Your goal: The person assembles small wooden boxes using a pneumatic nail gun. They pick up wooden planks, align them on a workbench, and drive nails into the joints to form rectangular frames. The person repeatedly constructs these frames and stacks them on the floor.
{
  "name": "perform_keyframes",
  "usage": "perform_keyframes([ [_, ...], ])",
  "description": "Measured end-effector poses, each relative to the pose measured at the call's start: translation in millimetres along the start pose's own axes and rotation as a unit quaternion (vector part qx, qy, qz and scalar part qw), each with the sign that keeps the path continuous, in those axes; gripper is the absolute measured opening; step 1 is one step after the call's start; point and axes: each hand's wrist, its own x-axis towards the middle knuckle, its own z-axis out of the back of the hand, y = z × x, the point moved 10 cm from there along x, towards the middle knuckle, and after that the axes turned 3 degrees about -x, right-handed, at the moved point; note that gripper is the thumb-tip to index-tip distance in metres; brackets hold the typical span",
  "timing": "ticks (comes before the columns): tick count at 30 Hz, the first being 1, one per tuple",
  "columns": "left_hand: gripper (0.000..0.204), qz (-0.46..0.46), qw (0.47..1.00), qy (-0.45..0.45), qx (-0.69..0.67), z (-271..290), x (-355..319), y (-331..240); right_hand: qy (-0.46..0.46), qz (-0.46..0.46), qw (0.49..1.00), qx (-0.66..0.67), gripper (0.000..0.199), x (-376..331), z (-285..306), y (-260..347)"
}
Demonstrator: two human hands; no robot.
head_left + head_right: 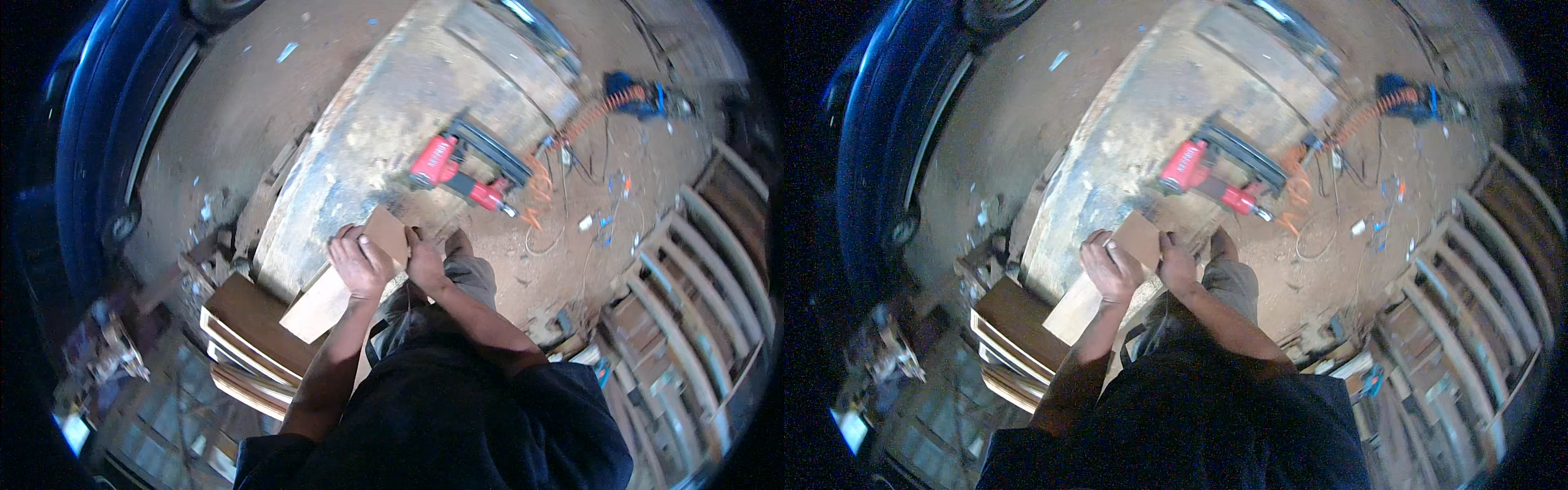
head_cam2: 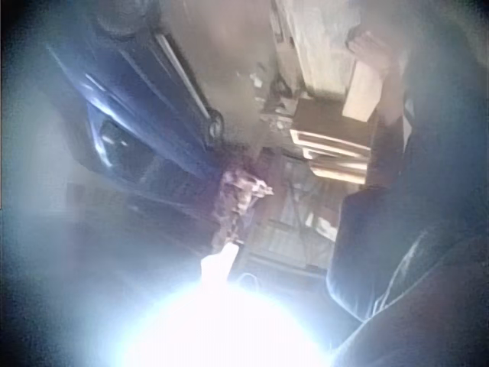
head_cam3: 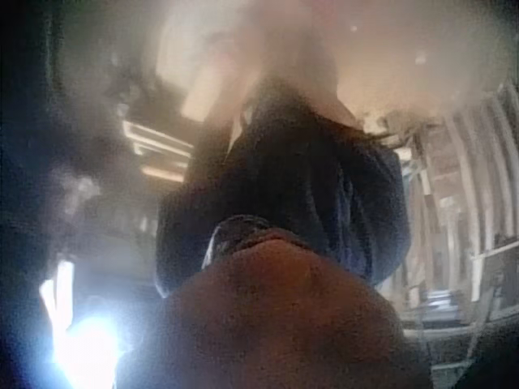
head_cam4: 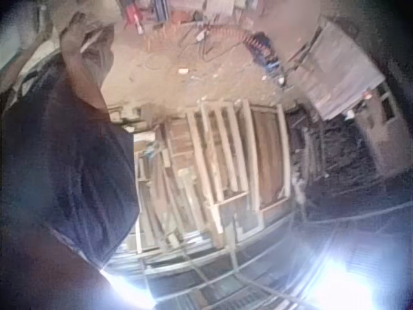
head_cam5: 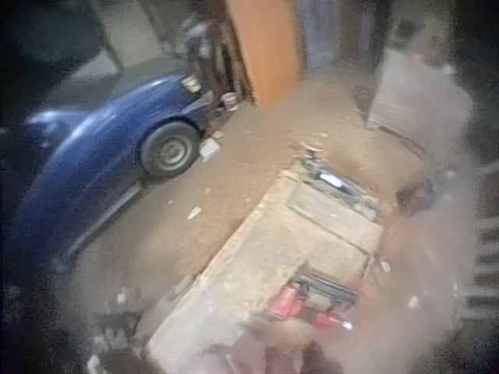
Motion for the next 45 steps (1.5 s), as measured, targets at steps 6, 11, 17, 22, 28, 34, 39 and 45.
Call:
perform_keyframes([
  [6,0.017,0.059,0.997,0.021,-0.044,-0.6,0.9,16.5,0.065,0.126,0.988,-0.064,0.065,20.7,-5.7,-0.1],
  [11,0.019,0.09,0.994,0.05,-0.038,-3.7,-2.3,25.6,0.161,0.149,0.971,-0.099,0.074,31.9,-5.9,0.8],
  [17,0.017,0.092,0.993,0.039,-0.066,-1.2,-1.9,28.5,0.245,0.103,0.952,-0.153,0.087,41.7,-17.4,-9.8],
  [22,0.018,0.099,0.991,0.053,-0.074,-6.6,-9.1,34.1,0.218,0.305,0.899,-0.228,0.093,71.9,-6.8,54.6],
  [28,0.018,0.102,0.99,0.046,-0.083,-4.2,-5.4,32.6,0.307,0.438,0.812,-0.233,0.091,89.6,-21.2,50.5],
  [34,0.023,0.101,0.991,0.058,-0.071,-5.7,-6.8,30.1,0.292,0.486,0.767,-0.299,0.071,89.4,-37.8,40.5],
  [39,0.024,0.102,0.991,0.065,-0.059,-8.7,-7.4,32.3,0.29,0.46,0.797,-0.263,0.069,91.4,-25.6,60.1],
  [45,0.025,0.093,0.992,0.07,-0.055,-9.8,-9.8,32.9,0.232,0.412,0.833,-0.288,0.074,81.4,-15.7,69.4],
])
